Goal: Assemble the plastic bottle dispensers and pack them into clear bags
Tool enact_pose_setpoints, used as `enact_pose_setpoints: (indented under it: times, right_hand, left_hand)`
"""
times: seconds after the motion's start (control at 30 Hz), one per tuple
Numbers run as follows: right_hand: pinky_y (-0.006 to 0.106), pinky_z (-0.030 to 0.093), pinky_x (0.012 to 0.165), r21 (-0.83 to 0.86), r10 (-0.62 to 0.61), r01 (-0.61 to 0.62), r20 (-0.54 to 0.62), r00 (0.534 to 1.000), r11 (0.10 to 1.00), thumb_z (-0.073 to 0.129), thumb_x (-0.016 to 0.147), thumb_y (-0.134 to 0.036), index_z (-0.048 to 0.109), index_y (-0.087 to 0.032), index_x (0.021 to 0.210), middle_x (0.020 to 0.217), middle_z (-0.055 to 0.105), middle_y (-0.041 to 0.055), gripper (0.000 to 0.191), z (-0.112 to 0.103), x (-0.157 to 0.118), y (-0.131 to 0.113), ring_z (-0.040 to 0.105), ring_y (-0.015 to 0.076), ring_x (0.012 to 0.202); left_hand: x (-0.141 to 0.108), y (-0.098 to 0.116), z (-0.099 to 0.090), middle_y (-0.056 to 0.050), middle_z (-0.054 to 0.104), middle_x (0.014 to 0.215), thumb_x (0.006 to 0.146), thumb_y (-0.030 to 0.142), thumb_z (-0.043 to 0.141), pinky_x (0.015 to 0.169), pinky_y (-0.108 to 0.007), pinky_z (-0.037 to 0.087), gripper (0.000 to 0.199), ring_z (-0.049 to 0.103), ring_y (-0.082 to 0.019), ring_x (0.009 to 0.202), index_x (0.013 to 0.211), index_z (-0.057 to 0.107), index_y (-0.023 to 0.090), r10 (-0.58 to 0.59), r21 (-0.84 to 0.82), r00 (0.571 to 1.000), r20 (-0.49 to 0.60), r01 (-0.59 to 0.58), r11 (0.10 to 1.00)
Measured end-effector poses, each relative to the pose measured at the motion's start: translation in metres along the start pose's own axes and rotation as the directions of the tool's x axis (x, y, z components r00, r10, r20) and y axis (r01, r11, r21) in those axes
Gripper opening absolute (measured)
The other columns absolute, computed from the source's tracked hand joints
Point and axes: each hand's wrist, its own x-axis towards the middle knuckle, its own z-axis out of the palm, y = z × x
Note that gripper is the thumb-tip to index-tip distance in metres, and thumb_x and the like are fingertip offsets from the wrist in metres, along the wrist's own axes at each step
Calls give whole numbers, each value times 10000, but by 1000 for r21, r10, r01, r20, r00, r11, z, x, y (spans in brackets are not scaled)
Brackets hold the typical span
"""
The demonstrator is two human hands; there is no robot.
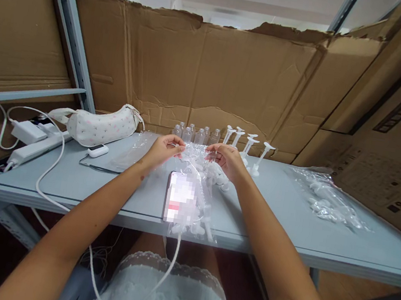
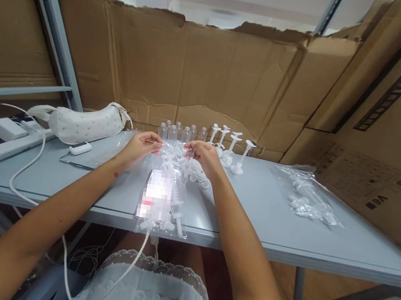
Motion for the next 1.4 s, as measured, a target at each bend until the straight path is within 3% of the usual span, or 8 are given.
enact_pose_setpoints:
  times: [0.17,0.57,0.77,0.9,1.03,1.2,1.3,1.4]
  right_hand:
    - [274,466,639,-139,33,-32,6,999,990,761,598,-266,730,-200,766,791,707,13,183,-4,3,3,571,107,642]
    - [310,489,684,-180,37,-34,14,999,983,729,615,-222,751,-207,799,846,731,19,186,-9,5,7,615,124,662]
    - [303,475,681,-201,15,-19,-21,1000,979,668,647,-182,748,-211,803,862,723,20,178,-2,3,4,598,111,656]
    - [313,477,688,-206,-17,18,5,1000,978,661,668,-200,734,-201,822,872,715,27,171,4,2,4,604,119,672]
    - [308,493,672,-163,-38,40,10,999,986,699,673,-234,672,-205,832,865,682,17,164,7,1,3,613,119,680]
    - [357,550,696,-40,104,-105,-15,994,994,755,710,-349,543,-261,1011,910,647,10,379,12,-7,-4,668,162,730]
    - [368,553,701,-164,243,-234,38,969,958,771,723,-435,527,-272,1178,964,661,61,542,21,-19,-7,668,195,766]
    - [381,541,728,-324,285,-259,35,958,910,834,656,-423,461,-324,1350,1043,645,79,794,31,-34,-7,650,207,797]
  left_hand:
    - [4,-6,1,5,618,709,679,157,700,594,-231,450,136,535,-78,573,801,644,139,-3,-11,1000,26,3,1000]
    - [2,-6,-3,7,596,776,738,88,643,624,-203,432,216,531,-73,627,940,622,161,-59,22,998,-22,60,998]
    - [0,-5,-4,-92,673,1011,830,309,657,661,-248,486,354,645,-122,715,1151,594,175,-321,-227,944,74,330,916]
    - [-2,-10,4,-153,705,1020,780,382,725,707,-305,541,317,679,-187,799,973,689,132,-451,-200,875,177,481,854]
    - [-2,-13,14,-122,727,862,775,268,732,674,-299,567,156,682,-174,754,821,696,123,-483,-215,865,138,502,837]
    - [0,-8,11,-93,728,792,814,221,674,618,-248,554,91,686,-156,735,783,672,135,-456,-281,890,17,442,852]
    - [3,-6,6,-91,725,788,839,218,639,636,-248,544,103,690,-152,721,804,660,122,-408,-291,911,-62,375,880]
    - [5,-4,2,-98,725,822,876,225,585,655,-252,539,139,691,-145,709,856,659,109,-352,-290,930,-110,308,906]
